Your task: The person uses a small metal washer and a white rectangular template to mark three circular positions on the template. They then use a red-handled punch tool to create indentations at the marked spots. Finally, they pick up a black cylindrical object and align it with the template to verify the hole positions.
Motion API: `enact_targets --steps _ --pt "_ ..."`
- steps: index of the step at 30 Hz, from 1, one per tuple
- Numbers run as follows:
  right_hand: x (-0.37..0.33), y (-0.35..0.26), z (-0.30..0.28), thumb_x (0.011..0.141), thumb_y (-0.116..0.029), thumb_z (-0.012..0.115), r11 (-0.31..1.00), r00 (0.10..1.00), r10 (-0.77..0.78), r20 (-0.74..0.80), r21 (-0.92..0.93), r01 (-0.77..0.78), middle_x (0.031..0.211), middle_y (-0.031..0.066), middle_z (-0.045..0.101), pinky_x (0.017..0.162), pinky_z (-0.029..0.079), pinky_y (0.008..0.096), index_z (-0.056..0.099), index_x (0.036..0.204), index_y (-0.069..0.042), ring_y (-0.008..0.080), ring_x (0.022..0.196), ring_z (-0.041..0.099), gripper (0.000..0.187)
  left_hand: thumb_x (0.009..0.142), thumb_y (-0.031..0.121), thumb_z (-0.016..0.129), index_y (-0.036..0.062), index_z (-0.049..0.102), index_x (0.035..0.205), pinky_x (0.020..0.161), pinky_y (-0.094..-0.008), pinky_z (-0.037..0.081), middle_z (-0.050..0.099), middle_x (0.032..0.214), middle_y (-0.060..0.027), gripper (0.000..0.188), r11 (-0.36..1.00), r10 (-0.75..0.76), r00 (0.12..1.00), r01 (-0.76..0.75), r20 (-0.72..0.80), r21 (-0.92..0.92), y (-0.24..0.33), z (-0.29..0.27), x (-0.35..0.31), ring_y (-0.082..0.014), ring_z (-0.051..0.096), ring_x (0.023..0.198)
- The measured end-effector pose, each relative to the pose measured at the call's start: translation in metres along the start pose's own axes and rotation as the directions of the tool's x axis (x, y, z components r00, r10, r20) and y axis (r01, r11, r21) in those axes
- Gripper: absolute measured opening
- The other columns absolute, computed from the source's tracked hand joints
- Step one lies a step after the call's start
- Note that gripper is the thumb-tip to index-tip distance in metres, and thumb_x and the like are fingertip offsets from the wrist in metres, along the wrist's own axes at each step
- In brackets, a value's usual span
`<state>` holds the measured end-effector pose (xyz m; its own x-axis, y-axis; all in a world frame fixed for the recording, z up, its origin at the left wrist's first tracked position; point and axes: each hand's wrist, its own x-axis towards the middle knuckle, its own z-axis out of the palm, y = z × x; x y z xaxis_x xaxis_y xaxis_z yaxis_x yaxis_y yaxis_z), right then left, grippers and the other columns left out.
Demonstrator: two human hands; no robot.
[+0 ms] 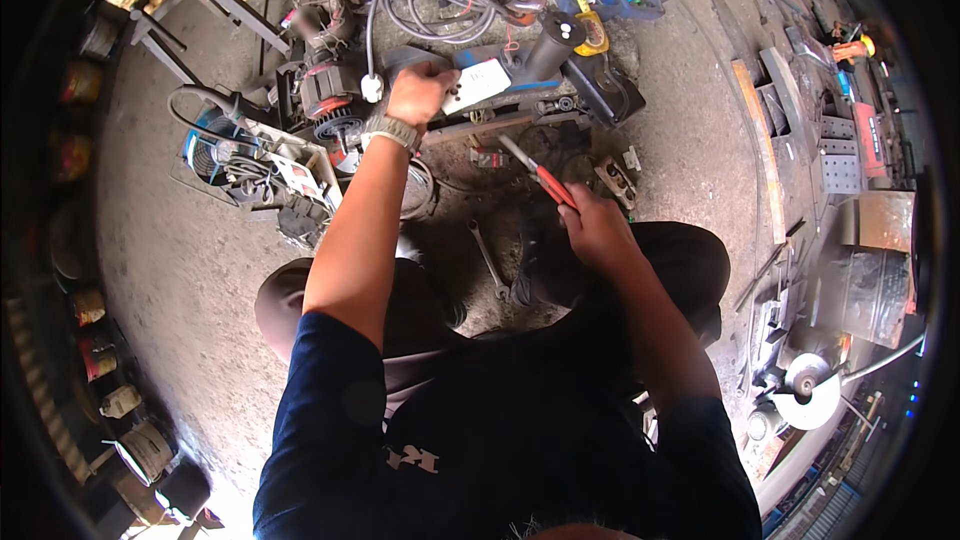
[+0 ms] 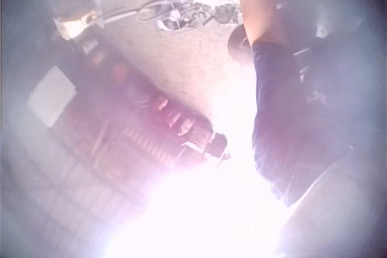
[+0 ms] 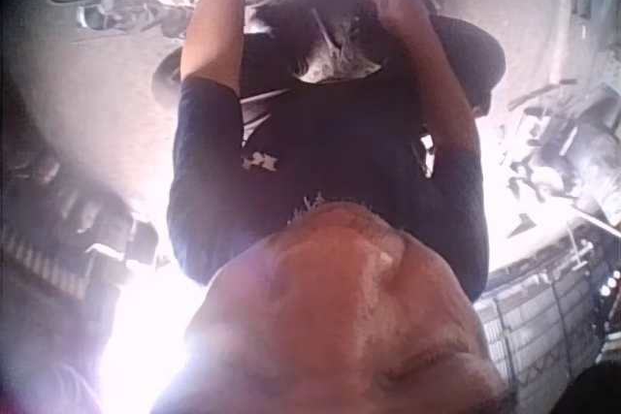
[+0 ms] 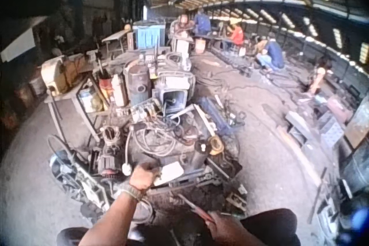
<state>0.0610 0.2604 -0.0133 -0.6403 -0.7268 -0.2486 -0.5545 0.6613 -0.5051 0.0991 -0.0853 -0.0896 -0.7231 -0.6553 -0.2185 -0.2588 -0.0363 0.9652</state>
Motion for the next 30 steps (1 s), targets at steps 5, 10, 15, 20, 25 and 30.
enact_targets --steps 5,10,15,20,25,30 --pt "0.022 -0.042 0.004 0.096 -0.015 0.078 0.810 0.890 -0.134 -0.436 0.470 0.352 0.095 0.0179 0.073 0.077 0.056 0.0417 0.069 0.117 -0.002 0.0344 0.084 0.073 0.027 0.100 0.015 0.073 0.0021 0.070 0.099 0.061 -0.0277 0.050 0.071 0.083 -0.0043 0.014 0.972 -0.033 0.990 0.063 0.135 -0.226 0.027 -0.030 -0.067 -0.0121 0.064 0.069" --pt "0.054 -0.088 0.023 0.100 -0.019 0.073 0.799 0.884 -0.205 -0.420 0.450 0.399 0.101 0.0175 0.074 0.081 0.058 0.0403 0.073 0.118 -0.003 0.0333 0.088 0.074 0.024 0.103 0.012 0.072 0.0038 0.070 0.099 0.065 -0.0240 0.050 0.071 0.085 -0.0014 0.010 0.932 -0.022 0.997 0.048 0.077 -0.360 0.049 -0.027 -0.153 -0.0084 0.062 0.071" --pt "0.025 -0.102 0.042 0.108 -0.020 0.065 0.217 0.975 -0.219 -0.048 0.971 0.096 0.110 0.0041 0.076 0.077 0.058 0.0287 0.064 0.142 -0.003 0.0129 0.090 0.072 0.038 0.104 0.011 0.070 0.0067 0.070 0.101 0.069 -0.0232 0.048 0.071 0.089 0.0015 0.006 0.837 0.149 0.985 -0.175 -0.092 -0.518 0.034 -0.008 -0.200 -0.0058 0.060 0.075" --pt "0.015 -0.085 0.033 0.106 -0.016 0.068 0.036 0.992 -0.125 0.028 0.999 -0.023 0.102 0.0005 0.073 0.065 0.053 0.0234 0.062 0.145 -0.002 0.0058 0.077 0.065 0.041 0.103 0.007 0.070 0.0039 0.071 0.104 0.076 -0.0233 0.051 0.072 0.095 0.0007 0.003 0.820 0.130 0.988 -0.062 0.080 -0.570 0.022 0.002 -0.213 -0.0068 0.063 0.083" --pt "0.012 -0.045 0.017 0.102 -0.013 0.071 0.492 0.913 -0.210 0.350 0.844 -0.211 0.088 -0.0031 0.067 0.054 0.048 0.0220 0.069 0.128 -0.004 0.0062 0.066 0.060 0.028 0.101 0.006 0.072 0.0009 0.072 0.103 0.080 -0.0244 0.051 0.071 0.095 0.0018 0.005 0.993 0.100 0.957 -0.079 0.271 -0.086 0.021 -0.011 -0.223 -0.0063 0.062 0.086" --pt "0.014 -0.033 0.036 0.100 -0.015 0.072 0.653 0.942 -0.175 0.285 0.750 -0.105 0.086 0.0019 0.070 0.060 0.053 0.0282 0.070 0.110 -0.005 0.0092 0.070 0.064 0.014 0.101 0.016 0.074 -0.0007 0.075 0.105 0.073 -0.0277 0.051 0.073 0.089 -0.0007 0.017 0.995 -0.090 0.916 0.097 0.390 0.002 0.009 0.000 -0.230 -0.0079 0.062 0.081"
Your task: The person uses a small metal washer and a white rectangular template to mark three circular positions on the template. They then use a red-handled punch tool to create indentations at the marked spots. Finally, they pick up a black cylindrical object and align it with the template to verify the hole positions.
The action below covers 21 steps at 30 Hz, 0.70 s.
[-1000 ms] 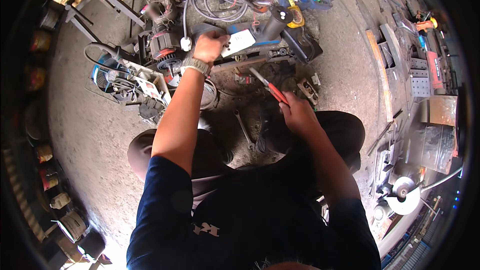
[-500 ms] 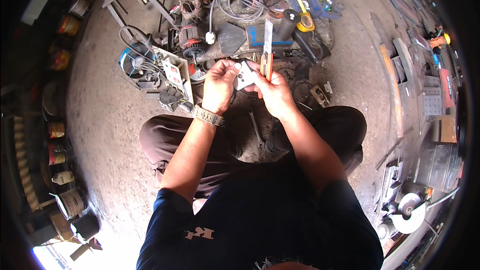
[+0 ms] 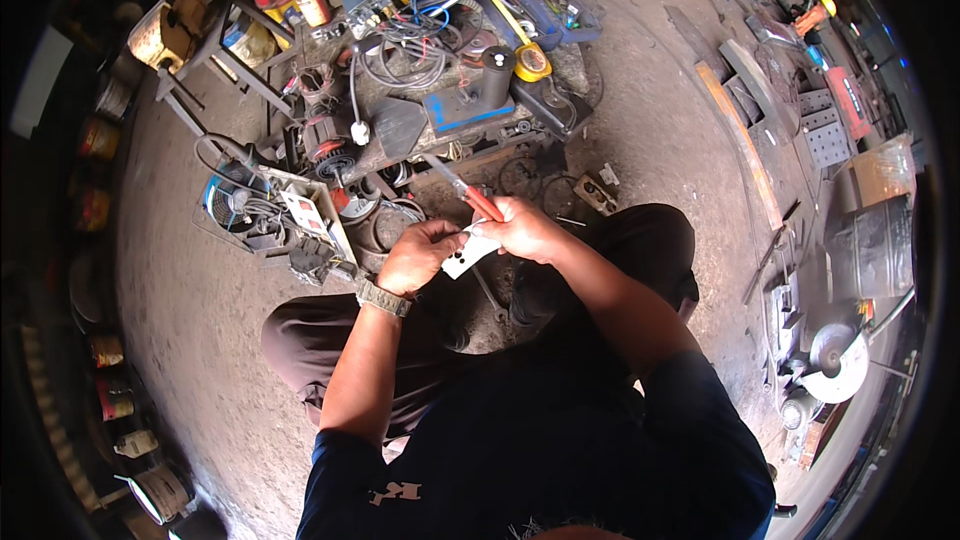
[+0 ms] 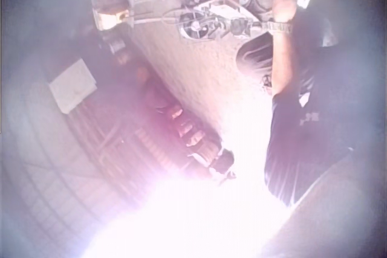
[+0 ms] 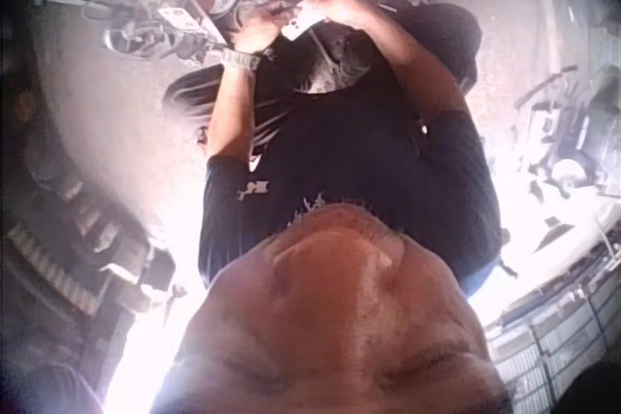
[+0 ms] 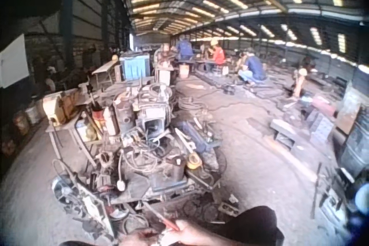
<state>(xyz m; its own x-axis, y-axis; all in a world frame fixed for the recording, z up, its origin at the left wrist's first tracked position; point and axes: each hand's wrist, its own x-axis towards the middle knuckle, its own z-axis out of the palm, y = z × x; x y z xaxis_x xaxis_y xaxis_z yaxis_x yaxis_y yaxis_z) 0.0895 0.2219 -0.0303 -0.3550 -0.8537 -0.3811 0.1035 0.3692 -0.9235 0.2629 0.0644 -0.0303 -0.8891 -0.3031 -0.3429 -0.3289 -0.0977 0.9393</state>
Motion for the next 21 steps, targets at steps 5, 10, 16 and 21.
enact_targets --steps 5,10,16,21 --pt "0.007 0.031 0.004 0.103 -0.013 0.070 0.940 0.929 -0.298 -0.220 -0.237 0.245 0.090 0.0006 0.069 0.061 0.053 0.0271 0.069 0.110 -0.008 0.0077 0.072 0.063 0.009 0.100 0.012 0.074 0.0006 0.074 0.102 0.073 -0.0268 0.050 0.072 0.089 -0.0015 0.012 0.928 -0.073 0.990 0.023 -0.121 -0.372 -0.021 0.010 0.017 -0.0104 0.064 0.079" --pt "0.001 0.028 -0.019 0.104 -0.008 0.066 0.939 0.869 -0.231 -0.438 0.134 0.317 0.101 0.0020 0.069 0.064 0.060 0.0294 0.064 0.127 -0.006 0.0112 0.084 0.068 0.023 0.102 0.012 0.070 0.0048 0.071 0.103 0.072 -0.0248 0.050 0.070 0.091 0.0000 0.007 0.813 -0.054 0.989 -0.038 -0.140 -0.581 -0.029 0.001 0.013 -0.0110 0.066 0.081" --pt "-0.013 0.025 -0.022 0.106 -0.011 0.063 0.983 0.861 -0.025 -0.509 0.146 0.115 0.107 0.0045 0.073 0.069 0.063 0.0309 0.067 0.125 -0.007 0.0135 0.092 0.072 0.020 0.103 0.010 0.071 0.0064 0.068 0.105 0.068 -0.0265 0.056 0.070 0.086 0.0001 0.005 0.756 -0.090 0.979 -0.051 -0.181 -0.652 -0.014 0.018 0.026 -0.0108 0.068 0.074" --pt "-0.007 0.058 -0.011 0.106 -0.009 0.064 0.840 0.897 -0.241 -0.370 0.384 0.383 0.105 0.0031 0.074 0.071 0.060 0.0280 0.067 0.125 -0.006 0.0122 0.086 0.072 0.020 0.100 0.008 0.075 -0.0008 0.075 0.109 0.081 -0.0263 0.054 0.076 0.097 -0.0040 0.013 0.911 -0.004 1.000 -0.004 -0.017 -0.413 -0.015 0.030 0.016 -0.0109 0.069 0.087"
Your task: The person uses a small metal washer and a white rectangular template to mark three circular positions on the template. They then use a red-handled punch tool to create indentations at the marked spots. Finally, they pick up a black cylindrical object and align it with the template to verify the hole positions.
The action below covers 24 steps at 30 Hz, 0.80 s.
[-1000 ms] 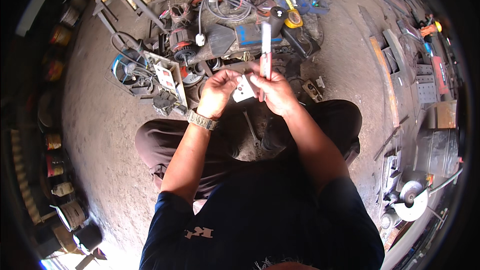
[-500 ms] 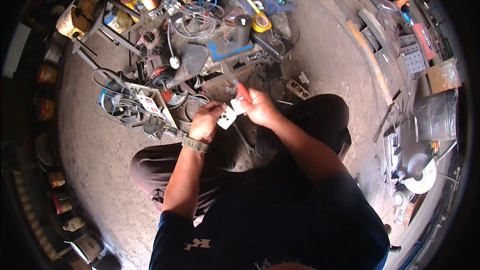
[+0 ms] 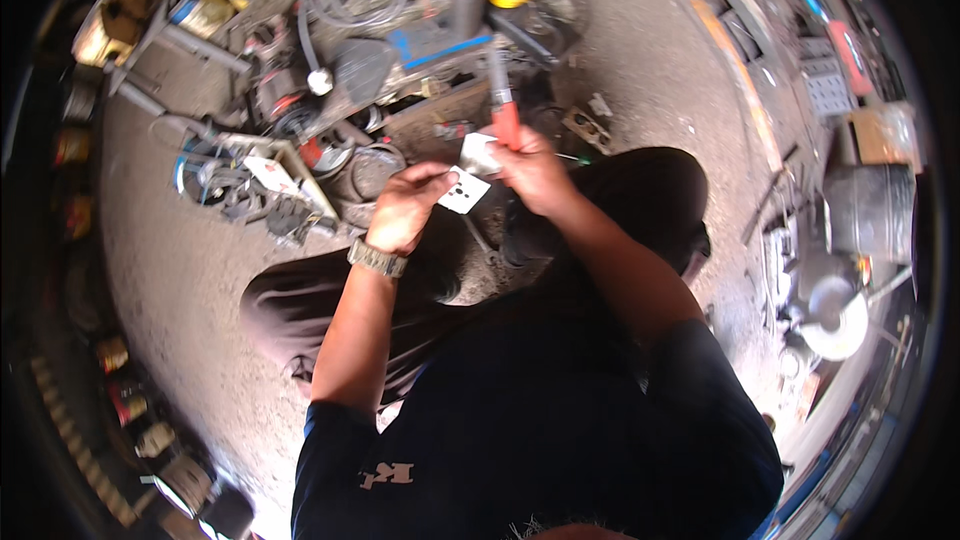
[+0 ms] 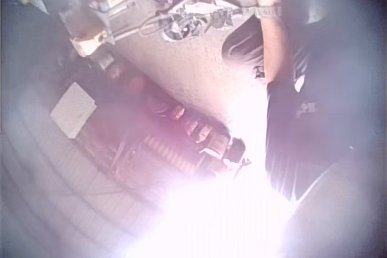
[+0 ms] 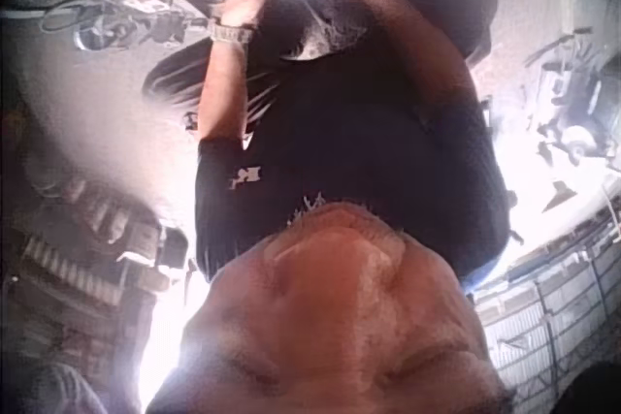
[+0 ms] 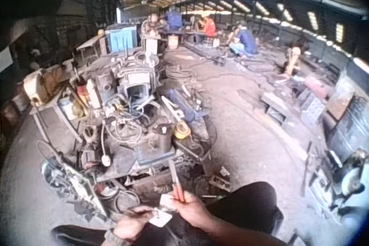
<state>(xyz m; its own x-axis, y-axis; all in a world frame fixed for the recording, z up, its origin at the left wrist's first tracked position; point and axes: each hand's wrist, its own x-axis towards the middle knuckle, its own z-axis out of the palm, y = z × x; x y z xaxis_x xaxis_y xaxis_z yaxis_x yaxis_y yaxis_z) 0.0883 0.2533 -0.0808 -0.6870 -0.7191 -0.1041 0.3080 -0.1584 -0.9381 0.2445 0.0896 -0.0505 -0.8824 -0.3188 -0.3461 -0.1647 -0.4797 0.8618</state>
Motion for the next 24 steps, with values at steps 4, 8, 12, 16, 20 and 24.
enact_targets --steps 4,8,12,16,20,24 --pt "-0.004 -0.022 0.024 0.106 -0.010 0.065 0.978 0.976 0.206 0.074 -0.036 -0.204 0.108 0.0030 0.073 0.071 0.061 0.0282 0.064 0.135 -0.007 0.0107 0.090 0.071 0.029 0.100 0.010 0.075 -0.0040 0.078 0.112 0.079 -0.0249 0.054 0.078 0.097 -0.0051 0.019 0.987 0.104 0.987 -0.087 -0.120 0.138 0.002 0.010 -0.009 -0.0096 0.068 0.084" --pt "-0.018 -0.017 0.034 0.107 -0.012 0.065 0.957 0.964 0.266 0.012 0.119 -0.265 0.110 0.0035 0.071 0.072 0.063 0.0311 0.057 0.147 -0.008 0.0118 0.091 0.071 0.041 0.100 0.014 0.077 -0.0029 0.079 0.114 0.078 -0.0248 0.053 0.078 0.097 -0.0035 0.022 0.921 0.239 0.930 -0.125 -0.281 0.368 -0.003 0.009 -0.007 -0.0072 0.065 0.085" --pt "-0.023 -0.008 0.042 0.105 -0.009 0.065 0.957 0.963 0.269 0.024 0.110 -0.270 0.105 0.0034 0.072 0.069 0.063 0.0307 0.052 0.154 -0.008 0.0119 0.083 0.070 0.051 0.095 0.007 0.078 -0.0016 0.081 0.104 0.079 -0.0289 0.057 0.079 0.100 -0.0111 0.013 0.816 0.466 0.837 -0.280 -0.288 0.506 -0.005 0.017 -0.015 -0.0149 0.072 0.086" --pt "-0.025 -0.003 0.055 0.103 -0.005 0.067 0.968 0.974 0.218 0.054 0.111 -0.223 0.104 0.0023 0.072 0.066 0.061 0.0277 0.053 0.153 -0.007 0.0099 0.080 0.069 0.052 0.093 0.006 0.079 -0.0032 0.080 0.101 0.083 -0.0317 0.058 0.078 0.099 -0.0133 0.013 0.690 0.622 0.718 -0.313 -0.313 0.653 -0.002 0.019 -0.031 -0.0202 0.074 0.088" --pt "-0.014 -0.011 0.051 0.102 -0.001 0.064 0.985 0.992 0.127 -0.014 -0.112 -0.128 0.106 0.0015 0.071 0.064 0.058 0.0254 0.058 0.148 -0.005 0.0072 0.081 0.066 0.046 0.104 0.014 0.070 -0.0004 0.076 0.108 0.088 -0.0303 0.055 0.077 0.101 -0.0090 0.017 0.724 0.685 0.471 -0.354 -0.556 0.592 0.046 -0.001 -0.073 -0.0153 0.069 0.091" --pt "0.050 -0.075 0.009 0.099 0.003 0.062 0.991 0.997 -0.031 -0.073 -0.136 0.021 0.102 -0.0001 0.064 0.073 0.050 0.0232 0.061 0.140 0.000 0.0066 0.085 0.059 0.041 0.106 0.019 0.067 -0.0007 0.073 0.111 0.084 -0.0356 0.057 0.076 0.102 -0.0122 0.021 0.552 0.832 0.016 -0.132 -0.555 0.824 0.098 -0.088 -0.176 -0.0183 0.070 0.090"
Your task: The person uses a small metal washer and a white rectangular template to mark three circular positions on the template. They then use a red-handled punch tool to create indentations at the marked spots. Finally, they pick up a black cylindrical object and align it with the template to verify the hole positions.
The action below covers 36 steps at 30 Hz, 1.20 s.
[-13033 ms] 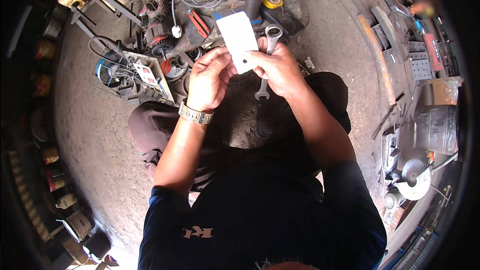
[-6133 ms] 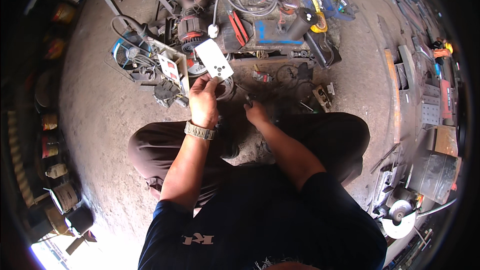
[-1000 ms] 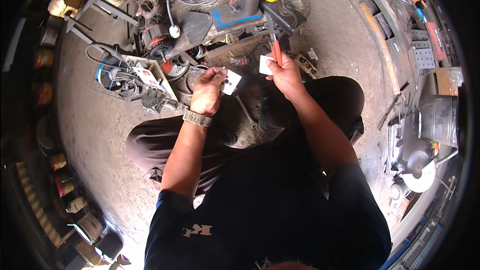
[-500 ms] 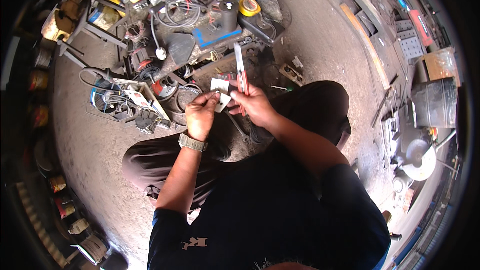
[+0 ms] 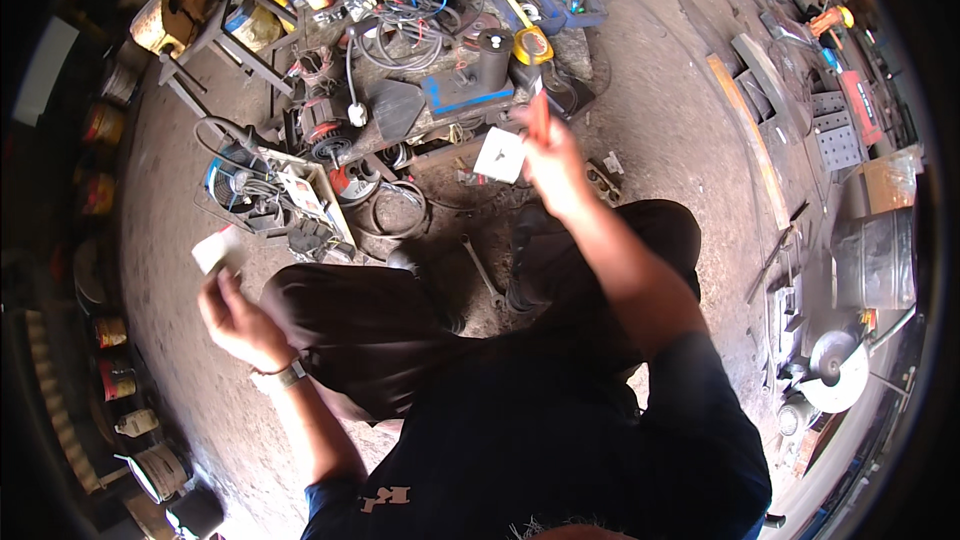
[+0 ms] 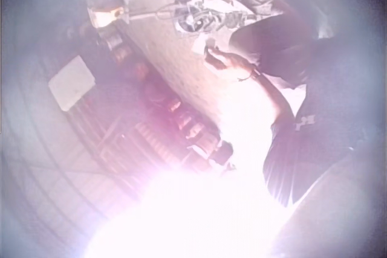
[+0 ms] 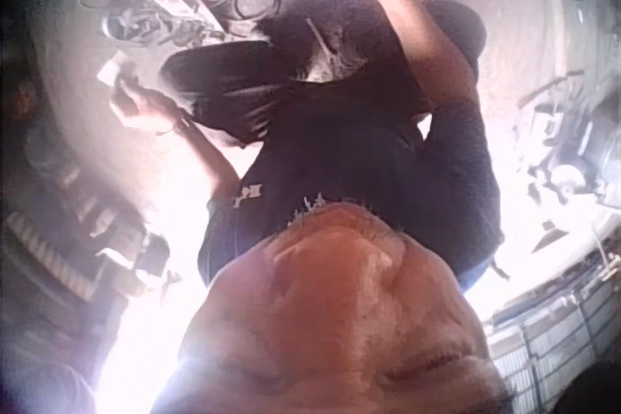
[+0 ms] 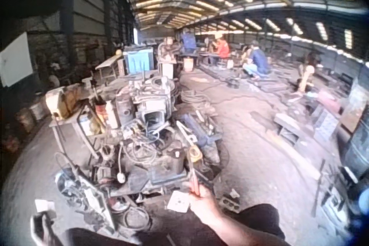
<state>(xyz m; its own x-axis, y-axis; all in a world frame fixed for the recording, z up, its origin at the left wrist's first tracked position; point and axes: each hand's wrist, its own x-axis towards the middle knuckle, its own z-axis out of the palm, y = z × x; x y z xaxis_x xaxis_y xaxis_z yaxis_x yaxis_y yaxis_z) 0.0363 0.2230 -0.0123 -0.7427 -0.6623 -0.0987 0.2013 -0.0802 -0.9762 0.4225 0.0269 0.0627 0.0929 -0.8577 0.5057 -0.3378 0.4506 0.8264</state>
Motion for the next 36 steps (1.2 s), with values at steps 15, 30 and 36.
enact_targets --steps 15,30,36 --pt "0.143 -0.071 -0.014 0.095 -0.005 0.065 0.789 0.950 -0.123 0.286 -0.552 0.268 0.090 0.0021 0.067 0.072 0.053 0.0292 0.070 0.127 -0.005 0.0116 0.078 0.062 0.032 0.104 0.025 0.065 0.0045 0.076 0.115 0.076 -0.0421 0.060 0.079 0.104 -0.0157 0.025 0.338 -0.939 0.238 0.508 0.248 0.793 -0.318 -0.179 -0.246 -0.0265 0.074 0.085" --pt "0.057 0.017 0.089 0.098 -0.011 0.072 0.865 0.850 0.127 0.511 -0.476 0.157 0.094 0.0053 0.072 0.076 0.054 0.0315 0.070 0.124 -0.003 0.0107 0.084 0.064 0.028 0.103 0.016 0.071 -0.0004 0.068 0.129 0.079 -0.0334 0.061 0.077 0.110 -0.0137 0.031 0.806 -0.357 0.389 0.587 0.849 0.070 0.006 0.164 -0.071 -0.0168 0.074 0.088" --pt "0.078 0.029 0.060 0.098 -0.025 0.069 0.622 0.952 0.109 0.284 -0.767 0.158 0.091 0.0253 0.073 0.081 0.056 0.0501 0.061 0.132 0.001 0.0455 0.091 0.072 0.044 0.102 0.012 0.070 0.0015 0.070 0.122 0.072 -0.0276 0.059 0.076 0.111 -0.0064 0.022 0.336 -0.509 0.198 0.942 0.838 -0.018 -0.041 0.220 -0.132 -0.0121 0.070 0.084"
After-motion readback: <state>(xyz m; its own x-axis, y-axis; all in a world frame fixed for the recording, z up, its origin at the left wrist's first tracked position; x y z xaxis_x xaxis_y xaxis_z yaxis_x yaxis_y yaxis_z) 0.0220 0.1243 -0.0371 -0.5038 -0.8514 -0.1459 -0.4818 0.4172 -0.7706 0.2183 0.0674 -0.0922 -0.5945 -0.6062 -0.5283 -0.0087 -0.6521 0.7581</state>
